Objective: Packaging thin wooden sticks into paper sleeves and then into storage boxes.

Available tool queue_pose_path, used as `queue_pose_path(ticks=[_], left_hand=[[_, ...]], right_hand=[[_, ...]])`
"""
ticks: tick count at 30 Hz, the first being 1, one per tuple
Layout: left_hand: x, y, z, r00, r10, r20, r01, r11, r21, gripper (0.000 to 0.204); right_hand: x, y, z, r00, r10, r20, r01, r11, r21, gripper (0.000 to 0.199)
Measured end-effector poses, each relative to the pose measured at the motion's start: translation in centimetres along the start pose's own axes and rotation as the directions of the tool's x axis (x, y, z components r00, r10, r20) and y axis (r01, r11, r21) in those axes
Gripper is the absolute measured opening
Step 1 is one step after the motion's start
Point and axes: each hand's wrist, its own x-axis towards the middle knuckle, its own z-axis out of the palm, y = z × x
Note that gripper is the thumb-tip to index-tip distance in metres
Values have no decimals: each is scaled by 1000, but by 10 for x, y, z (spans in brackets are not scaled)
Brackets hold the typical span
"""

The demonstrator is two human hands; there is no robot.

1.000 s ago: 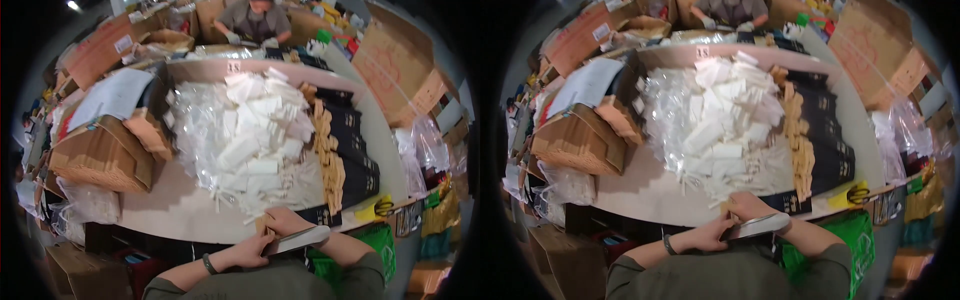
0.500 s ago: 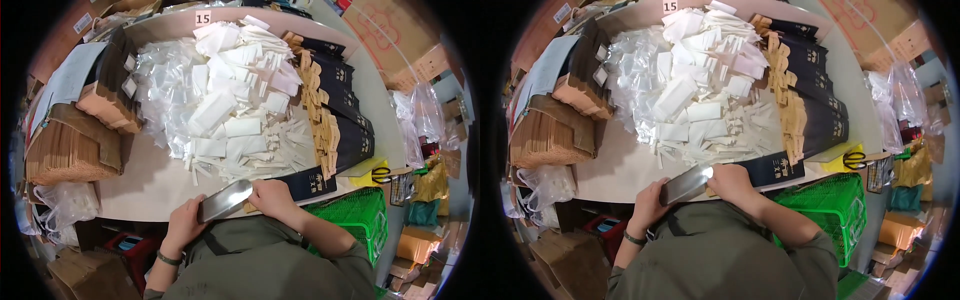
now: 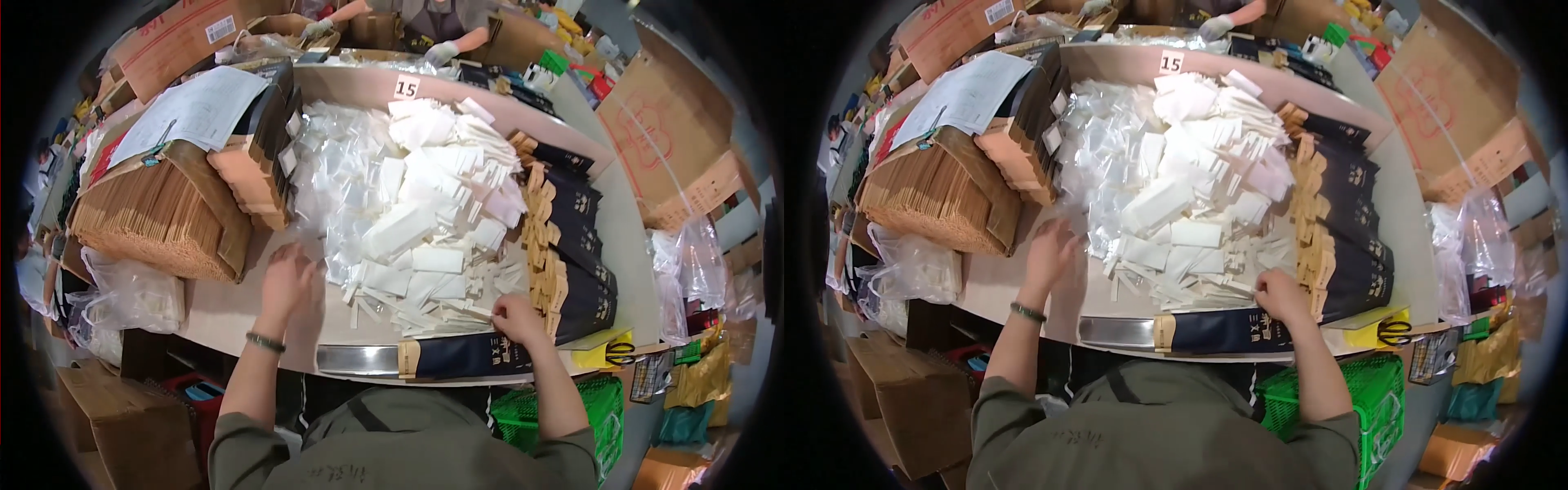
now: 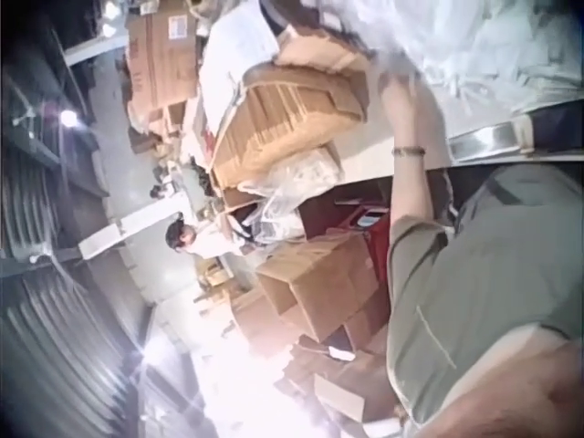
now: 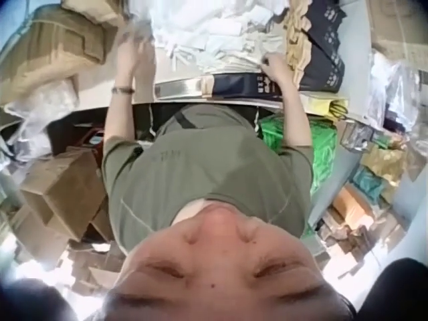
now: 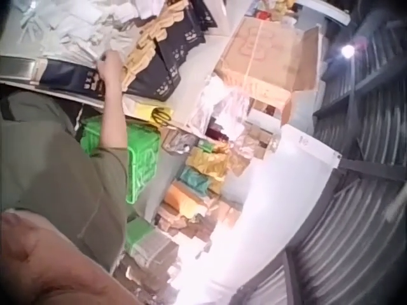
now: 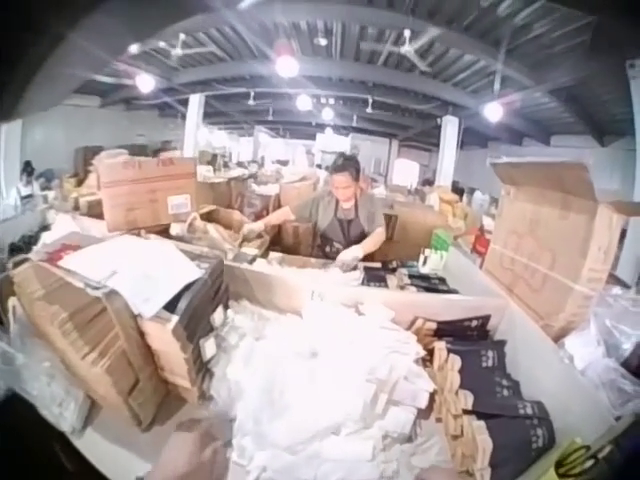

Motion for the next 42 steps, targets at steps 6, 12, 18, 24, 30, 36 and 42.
queue_pose_path(ticks=[6, 12, 18, 24, 30, 36, 42], left_hand=[[19, 11, 10, 969, -92, 230, 129, 981, -148, 44], [-2, -3, 2, 955, -289, 70, 290, 856, -428, 25], [-143, 50, 3, 933, -249, 261, 358, 725, -588, 21], [-145, 70, -8, 995, -86, 52, 98, 948, -304, 34], [-10, -14, -136, 830, 205, -519, -108, 972, 210, 20], [69, -68, -210, 971, -187, -151, 230, 906, 355, 25], [80, -51, -216, 968, -234, -96, 252, 916, 311, 22]], right_hand=[[-6, -15, -3, 989, -1, -150, -15, 994, -106, 14], [8, -113, 6, 946, -242, -216, 292, 924, 245, 11], [73, -153, 85, 847, -434, -308, 515, 816, 265, 11], [82, -151, 93, 856, -462, -234, 484, 874, 45, 9], [76, -166, 75, 884, -412, -222, 451, 878, 163, 7], [76, -174, 69, 868, -476, -143, 489, 870, 70, 4], [68, -173, 76, 917, -367, -159, 394, 896, 206, 4]])
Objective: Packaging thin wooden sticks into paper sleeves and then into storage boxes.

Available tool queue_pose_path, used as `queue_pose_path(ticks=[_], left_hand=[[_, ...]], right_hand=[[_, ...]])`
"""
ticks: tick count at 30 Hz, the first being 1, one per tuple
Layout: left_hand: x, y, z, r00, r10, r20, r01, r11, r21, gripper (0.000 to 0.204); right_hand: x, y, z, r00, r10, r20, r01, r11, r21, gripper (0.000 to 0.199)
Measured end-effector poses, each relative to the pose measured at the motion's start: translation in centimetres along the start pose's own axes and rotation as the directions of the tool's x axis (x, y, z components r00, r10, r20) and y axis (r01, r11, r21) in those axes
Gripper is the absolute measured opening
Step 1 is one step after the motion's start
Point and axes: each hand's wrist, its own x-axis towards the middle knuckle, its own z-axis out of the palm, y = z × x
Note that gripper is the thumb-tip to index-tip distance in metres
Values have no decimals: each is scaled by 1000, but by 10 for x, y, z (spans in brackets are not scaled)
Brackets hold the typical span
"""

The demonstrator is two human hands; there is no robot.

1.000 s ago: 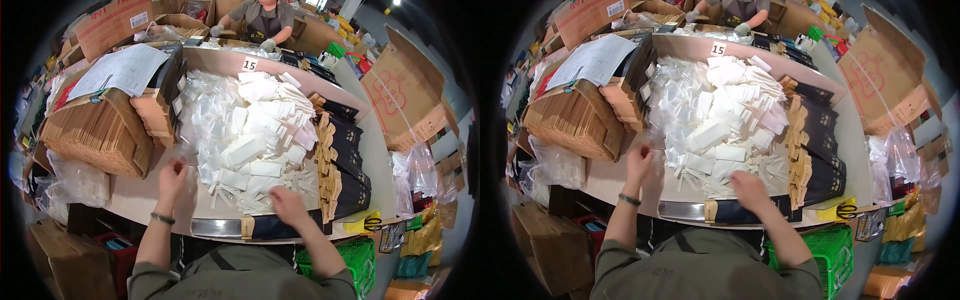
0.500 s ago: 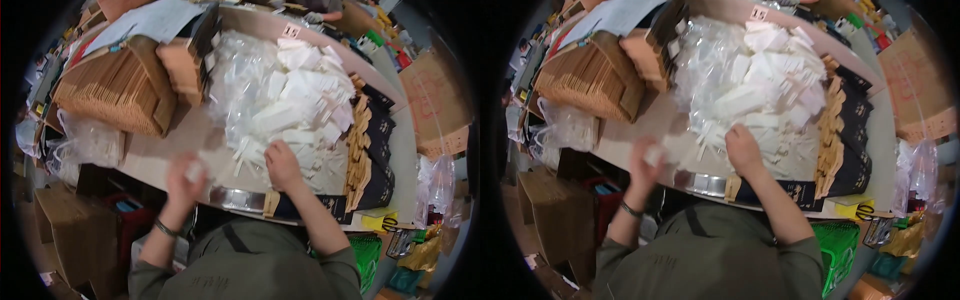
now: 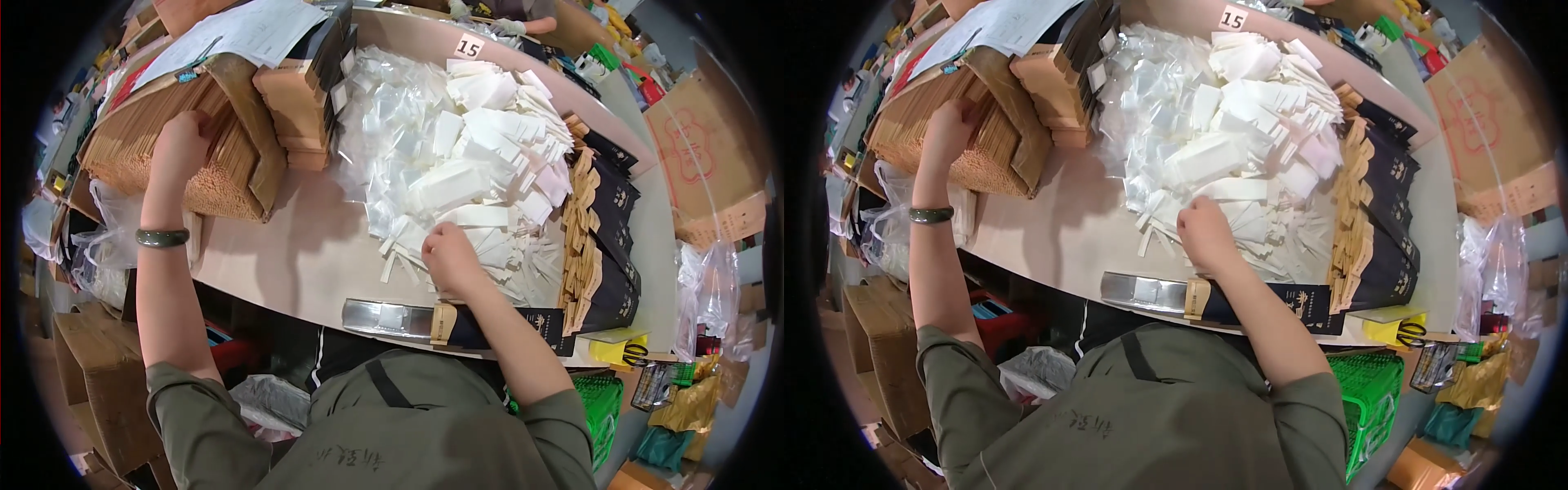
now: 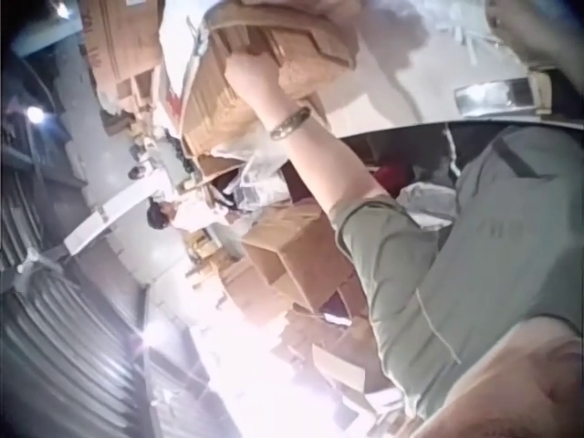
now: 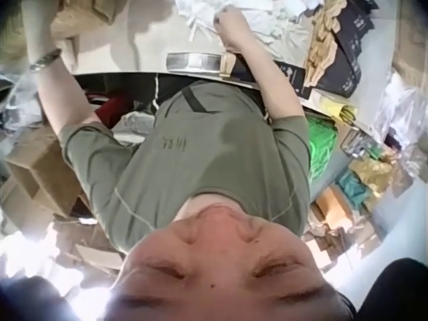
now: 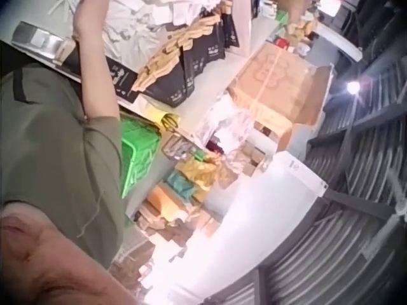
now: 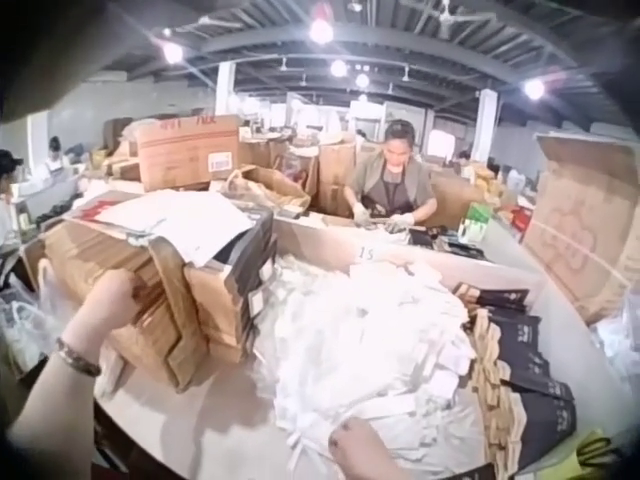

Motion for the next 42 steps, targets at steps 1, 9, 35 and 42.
queue_pose_path(ticks=[1, 9, 35, 42], left_hand=[[0, -2, 1, 990, 69, -124, -60, 995, 80, 22], [-40, -20, 0, 901, 53, -430, -73, 997, -31, 24], [-257, 142, 149, 826, 523, 209, -155, 567, -809, 17], [-261, 152, 151, 872, 239, 427, 208, 609, -766, 20]], right_hand=[[5, 1, 7, 999, 18, 36, -16, 998, -64, 5], [12, -40, -40, 990, -47, 133, 31, 992, 125, 4], [-98, -41, -25, 941, -224, 255, 215, 975, 63, 38], [-99, -45, -31, 969, -175, 173, 192, 978, -86, 44]])
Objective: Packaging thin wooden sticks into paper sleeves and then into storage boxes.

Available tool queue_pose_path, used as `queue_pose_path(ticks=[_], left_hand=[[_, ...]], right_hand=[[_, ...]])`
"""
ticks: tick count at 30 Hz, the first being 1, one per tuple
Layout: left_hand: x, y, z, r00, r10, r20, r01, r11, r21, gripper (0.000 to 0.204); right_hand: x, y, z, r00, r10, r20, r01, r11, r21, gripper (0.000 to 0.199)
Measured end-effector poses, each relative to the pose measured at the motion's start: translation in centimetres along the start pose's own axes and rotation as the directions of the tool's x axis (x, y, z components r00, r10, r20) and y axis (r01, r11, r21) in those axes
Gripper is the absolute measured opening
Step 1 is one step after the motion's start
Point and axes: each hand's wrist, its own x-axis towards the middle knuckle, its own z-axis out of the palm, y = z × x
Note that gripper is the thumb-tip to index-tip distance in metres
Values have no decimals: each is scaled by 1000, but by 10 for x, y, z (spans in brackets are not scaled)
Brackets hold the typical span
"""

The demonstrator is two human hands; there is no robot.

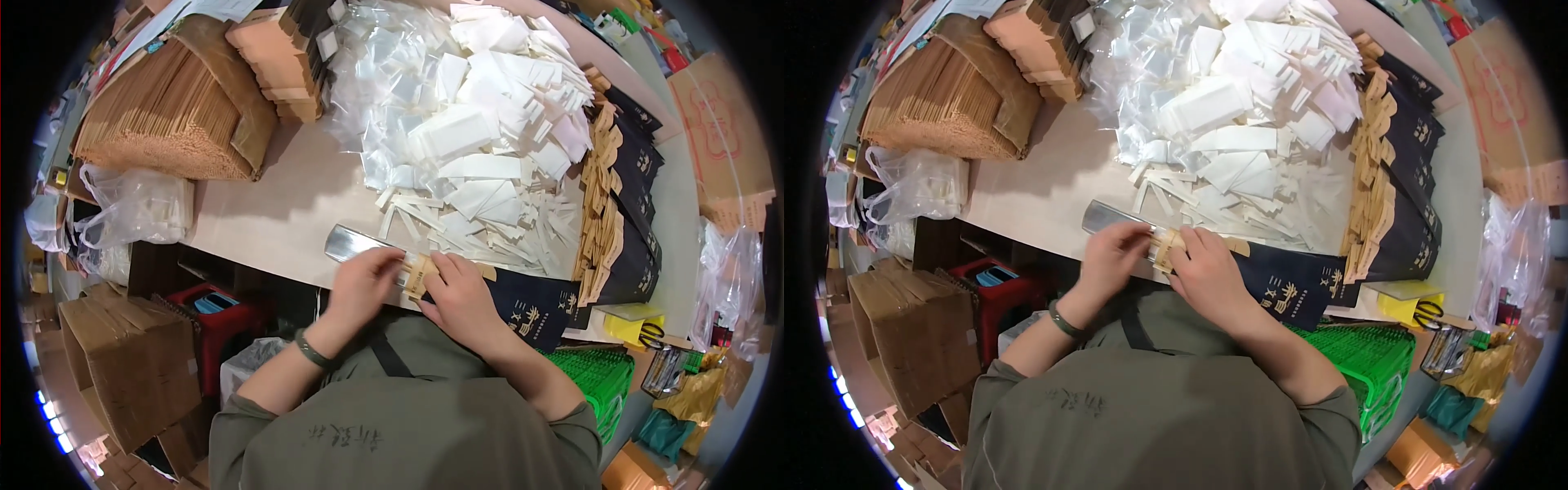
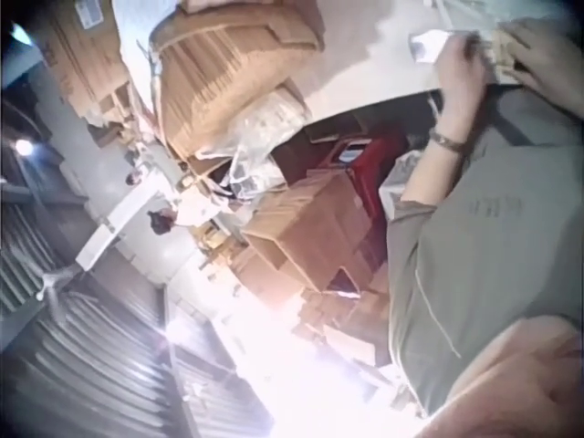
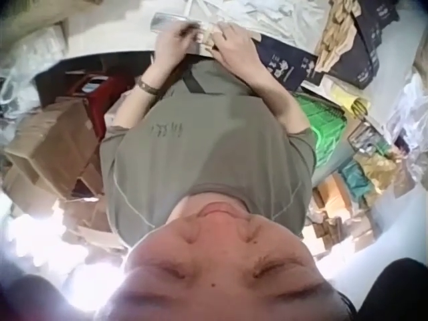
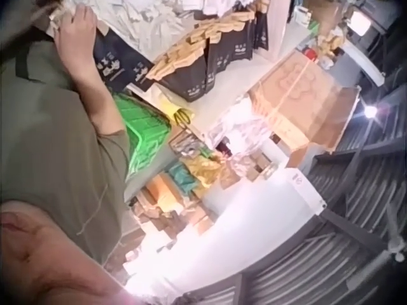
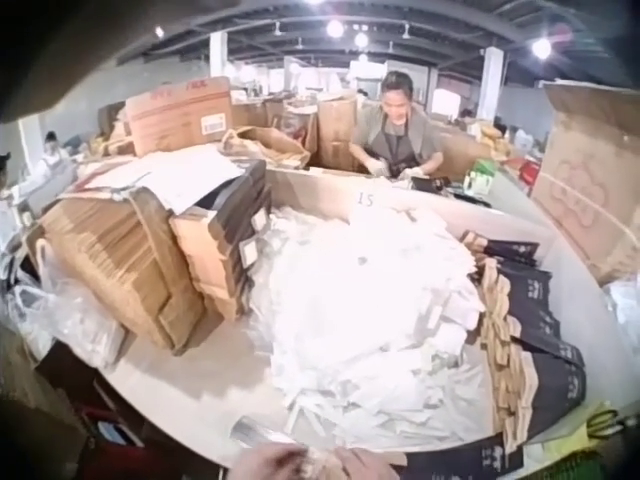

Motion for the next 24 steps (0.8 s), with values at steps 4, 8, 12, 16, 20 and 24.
queue_pose_path(ticks=[4, 8, 12, 16, 20, 24], left_hand=[[-11, 29, -11, 968, 196, 156, -215, 970, 110, 64], [9, 13, -32, 868, 423, 259, -482, 599, 640, 58], [14, 22, -41, 988, 138, 70, -153, 793, 590, 37], [5, 35, -36, 945, -120, 303, 51, 973, 227, 33], [-1, 55, 29, 719, 298, 628, -277, 951, -134, 39], [0, 61, 21, 725, 60, 686, -118, 992, 37, 40]], right_hand=[[0, 4, -8, 999, 30, -15, -29, 997, 74, 42], [7, -2, -50, 997, -79, 24, 77, 995, 63, 26], [-15, 97, -132, 974, 201, -99, -216, 962, -165, 20], [-58, 106, -145, 990, 113, -82, -135, 927, -351, 20], [-54, 74, -46, 991, 0, 131, -30, 973, 228, 40], [-31, 50, -36, 993, -112, 43, 118, 976, -184, 40]])
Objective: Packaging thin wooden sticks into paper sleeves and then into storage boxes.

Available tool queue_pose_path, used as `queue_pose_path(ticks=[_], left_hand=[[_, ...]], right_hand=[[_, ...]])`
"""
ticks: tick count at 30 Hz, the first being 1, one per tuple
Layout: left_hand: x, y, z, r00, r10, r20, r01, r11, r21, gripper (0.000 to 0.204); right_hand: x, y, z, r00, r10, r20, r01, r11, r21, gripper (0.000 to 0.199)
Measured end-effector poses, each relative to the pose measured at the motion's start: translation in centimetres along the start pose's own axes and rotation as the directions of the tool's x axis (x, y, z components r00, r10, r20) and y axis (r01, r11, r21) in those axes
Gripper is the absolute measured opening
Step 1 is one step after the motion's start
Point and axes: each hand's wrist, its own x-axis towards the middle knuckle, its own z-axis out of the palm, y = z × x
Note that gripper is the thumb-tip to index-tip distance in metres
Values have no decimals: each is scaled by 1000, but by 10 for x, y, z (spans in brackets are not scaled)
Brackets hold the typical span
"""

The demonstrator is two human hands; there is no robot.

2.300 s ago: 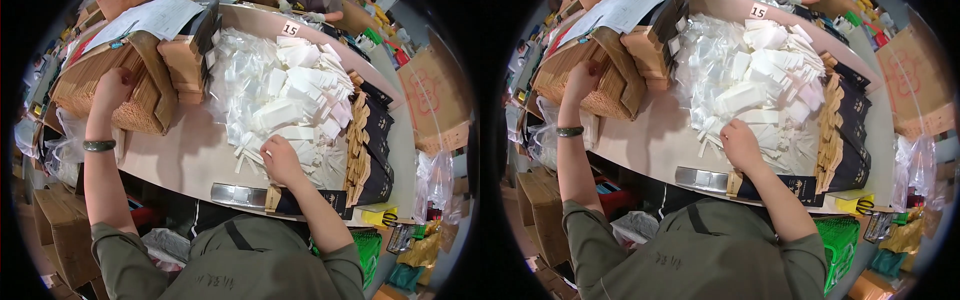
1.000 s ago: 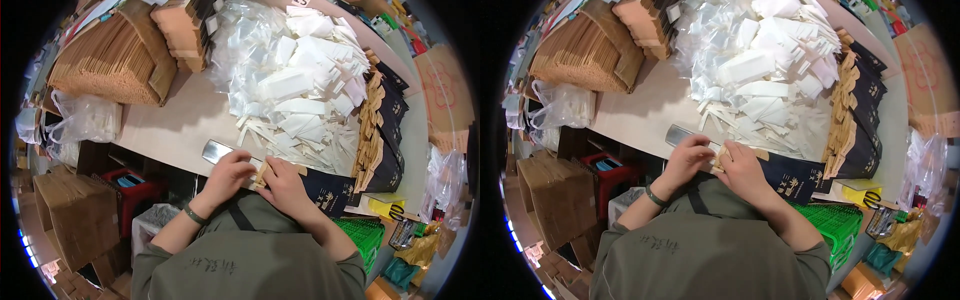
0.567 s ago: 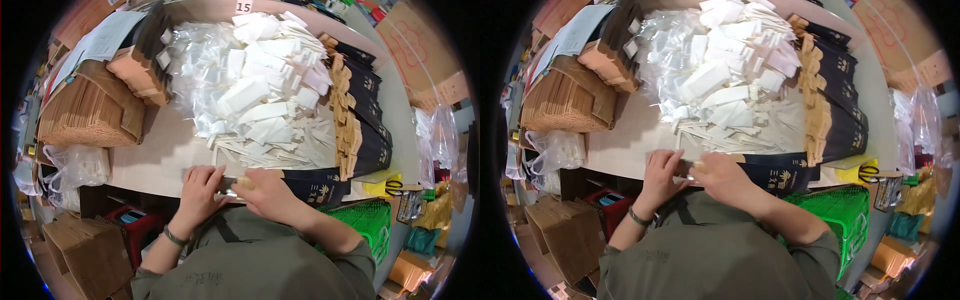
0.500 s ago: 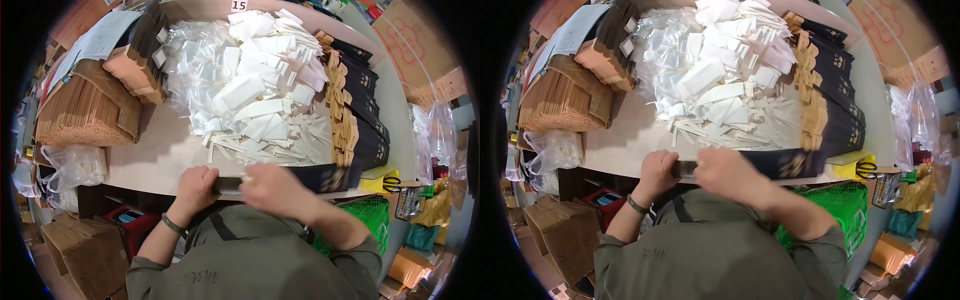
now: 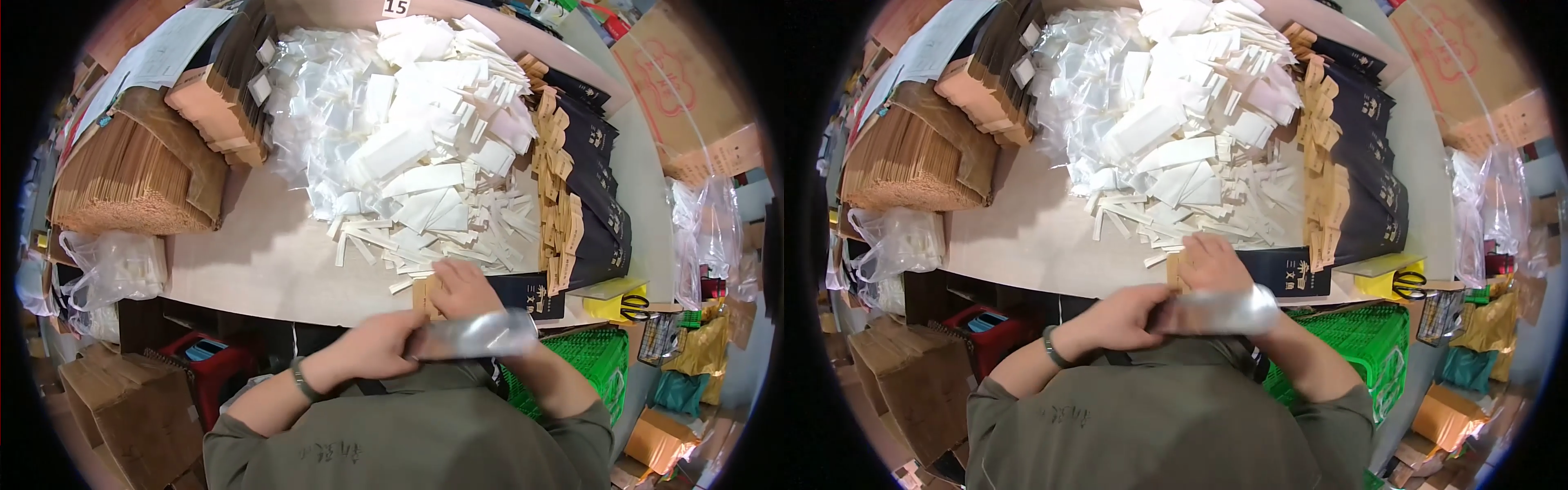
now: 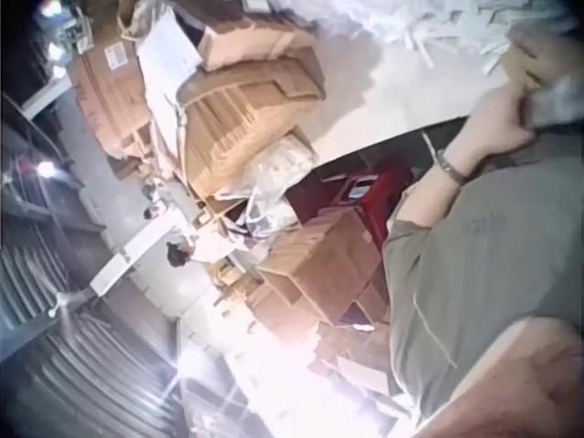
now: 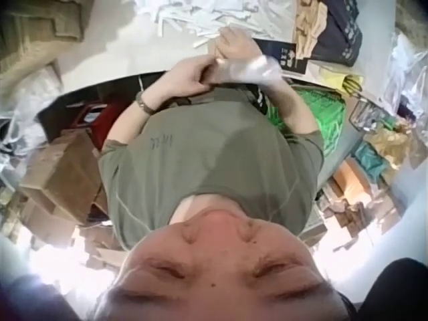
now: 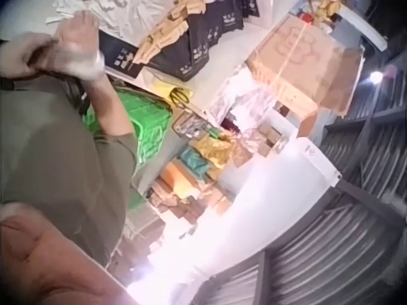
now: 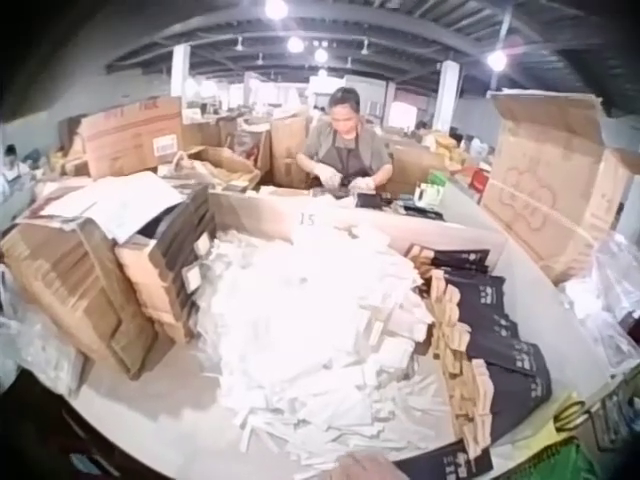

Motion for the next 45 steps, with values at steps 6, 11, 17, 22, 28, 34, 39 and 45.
queue_pose_path(ticks=[6, 11, 17, 22, 28, 34, 39, 45], left_hand=[[-22, -62, -19, 837, 35, -547, 226, 886, 404, 54], [-39, -61, -25, 855, 61, -515, 195, 883, 428, 60], [-26, -42, -45, 978, 105, -181, 22, 809, 588, 67], [-14, -56, -66, 816, 311, -488, 48, 804, 593, 58], [70, -52, -99, 583, 32, -812, 437, 830, 347, 57], [76, -74, -110, 532, -24, -847, 401, 888, 227, 53], [63, -79, -120, 529, -305, -792, 239, 949, -206, 46], [71, -69, -104, 558, -109, -823, 506, 831, 233, 34]], right_hand=[[6, -23, 0, 745, 598, 297, -630, 776, 18, 25], [12, -19, 15, 791, 599, 124, -610, 761, 218, 20], [47, -64, 41, 884, 463, 56, -444, 799, 406, 15], [26, 17, -3, 727, 665, -169, -597, 734, 324, 13], [-31, 112, 16, 569, 820, 70, -757, 488, 436, 20], [-33, 93, -4, 689, 709, -147, -710, 702, 57, 20], [3, 81, -26, 768, 587, -256, -589, 805, 77, 14], [89, 102, -25, 964, 197, -179, -191, 980, 49, 13]])
